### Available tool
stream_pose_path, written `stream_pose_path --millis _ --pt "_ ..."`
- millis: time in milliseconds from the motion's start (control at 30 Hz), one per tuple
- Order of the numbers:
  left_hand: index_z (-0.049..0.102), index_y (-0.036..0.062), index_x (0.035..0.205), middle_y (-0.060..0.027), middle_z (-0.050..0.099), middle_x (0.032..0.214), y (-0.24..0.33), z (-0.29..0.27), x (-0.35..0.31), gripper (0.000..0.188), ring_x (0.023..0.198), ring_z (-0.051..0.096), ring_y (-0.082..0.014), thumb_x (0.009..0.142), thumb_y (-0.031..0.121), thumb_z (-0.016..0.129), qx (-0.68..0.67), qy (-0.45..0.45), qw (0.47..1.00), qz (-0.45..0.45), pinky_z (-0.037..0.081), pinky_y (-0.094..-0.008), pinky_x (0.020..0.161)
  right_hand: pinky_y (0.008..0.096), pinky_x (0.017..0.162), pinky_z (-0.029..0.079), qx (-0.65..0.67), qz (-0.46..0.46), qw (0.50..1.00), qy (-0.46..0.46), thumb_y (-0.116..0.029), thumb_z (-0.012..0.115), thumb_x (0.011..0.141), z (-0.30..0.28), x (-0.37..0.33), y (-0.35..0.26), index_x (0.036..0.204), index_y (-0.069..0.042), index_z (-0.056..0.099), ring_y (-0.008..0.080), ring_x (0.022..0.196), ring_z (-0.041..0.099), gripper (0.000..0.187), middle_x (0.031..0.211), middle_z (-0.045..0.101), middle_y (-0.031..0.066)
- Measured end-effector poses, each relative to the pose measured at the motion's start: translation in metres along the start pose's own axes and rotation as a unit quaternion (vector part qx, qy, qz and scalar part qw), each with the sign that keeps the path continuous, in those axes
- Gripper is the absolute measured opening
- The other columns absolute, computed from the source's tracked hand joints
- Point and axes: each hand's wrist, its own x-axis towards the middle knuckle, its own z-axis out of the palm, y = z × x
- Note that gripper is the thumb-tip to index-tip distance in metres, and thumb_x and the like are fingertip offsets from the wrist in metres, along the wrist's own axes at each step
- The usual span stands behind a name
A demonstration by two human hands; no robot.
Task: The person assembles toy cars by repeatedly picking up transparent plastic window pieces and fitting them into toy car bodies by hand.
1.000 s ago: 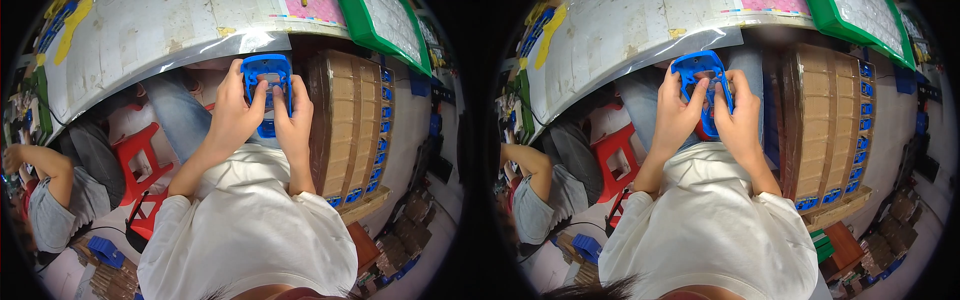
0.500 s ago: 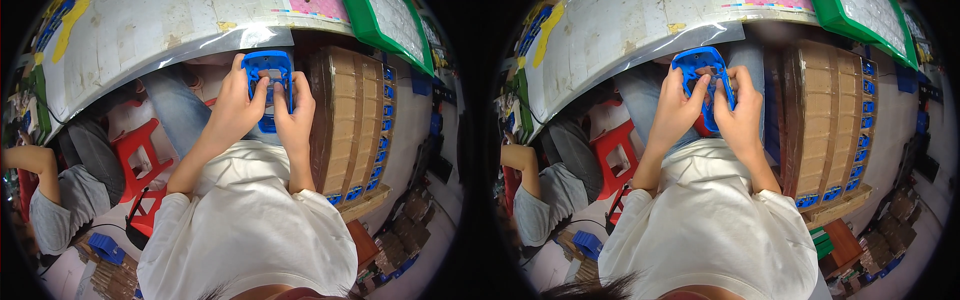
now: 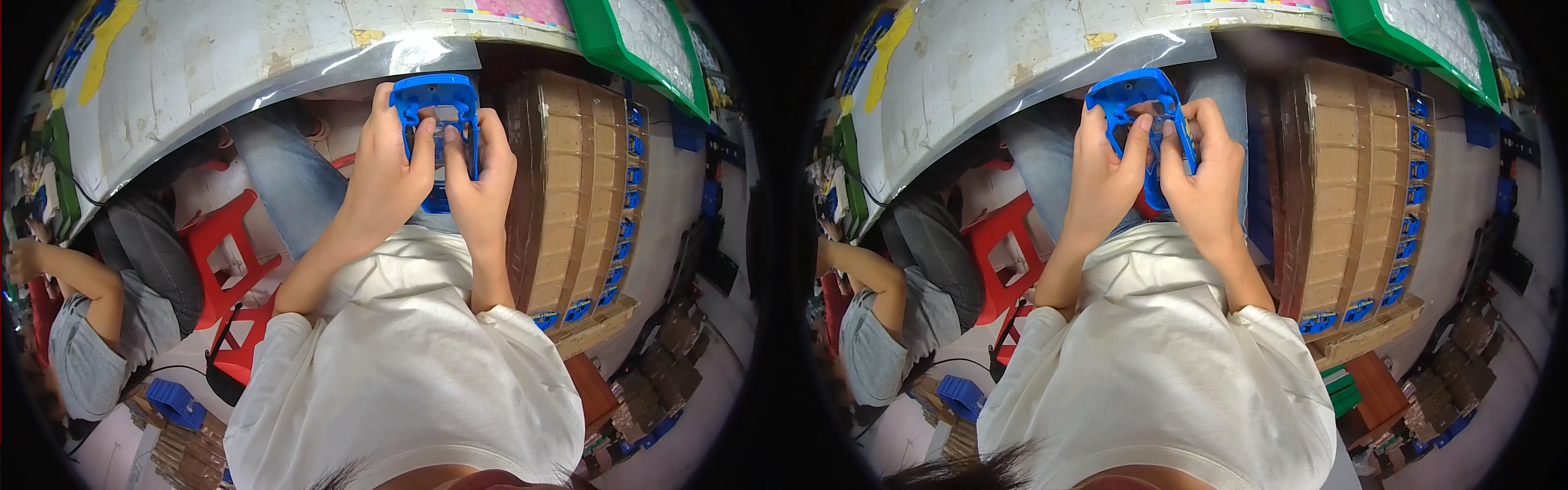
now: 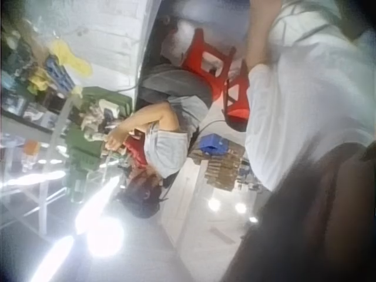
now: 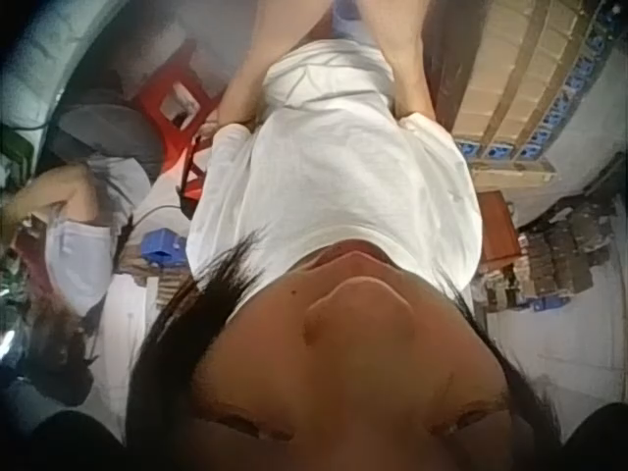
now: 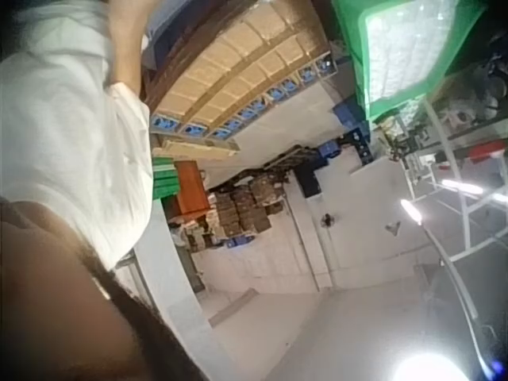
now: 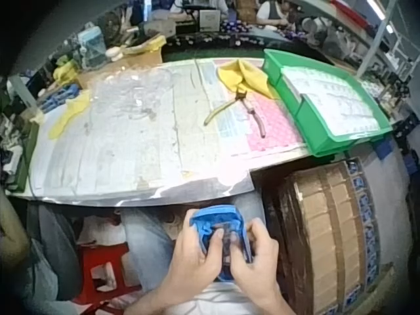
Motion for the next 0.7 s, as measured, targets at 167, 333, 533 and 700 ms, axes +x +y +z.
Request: stream_pose_path --millis 167,333,533,700 --pt "0.039 -0.005 0.107 -0.0182 0.055 0.082 0.001 0.0 0.005 0.028 0.074 0.057 -0.029 0.082 0.002 0.049 0.02 0.021 0.999 0.044 0.044 -0.0353 0.066 0.0221 0.051 0.039 0.045 0.033 0.998 -0.019 0.001 0.051 0.079 0.001 -0.003 -0.009 0.087 0.001 0.047 0.0054 0.057 0.047 0.009 0.064 0.054 0.0063" --pt "0.044 -0.0045 0.102 -0.0127 0.057 0.081 -0.006 -0.005 0.008 0.022 0.068 0.057 -0.0176 0.083 0.003 0.051 -0.018 0.053 0.998 0.014 0.045 -0.0273 0.06 0.0228 0.065 0.043 0.15 0.086 0.976 -0.129 0.005 0.045 0.081 -0.007 -0.007 -0.005 0.103 0.002 0.044 0.009 0.075 0.054 0.022 0.082 0.057 0.0083" --pt "0.049 -0.0037 0.094 -0.0114 0.057 0.079 -0.004 -0.006 0.011 0.014 0.066 0.056 -0.0152 0.083 0.005 0.054 -0.004 0.046 0.997 0.059 0.045 -0.0262 0.058 0.0242 0.062 0.045 0.105 0.075 0.984 -0.126 0.004 0.042 0.083 -0.004 -0.006 -0.001 0.102 0.0 0.046 0.0109 0.07 0.055 0.019 0.076 0.057 0.0083" --pt "0.051 -0.0029 0.088 -0.0116 0.056 0.078 -0.006 -0.003 0.01 0.01 0.066 0.056 -0.0156 0.083 0.005 0.053 -0.01 0.078 0.996 0.052 0.045 -0.0262 0.057 0.0238 0.059 0.044 0.089 0.067 0.987 -0.115 0.003 0.042 0.084 -0.001 -0.006 0.001 0.102 0.0 0.047 0.0108 0.067 0.055 0.019 0.073 0.057 0.0078"
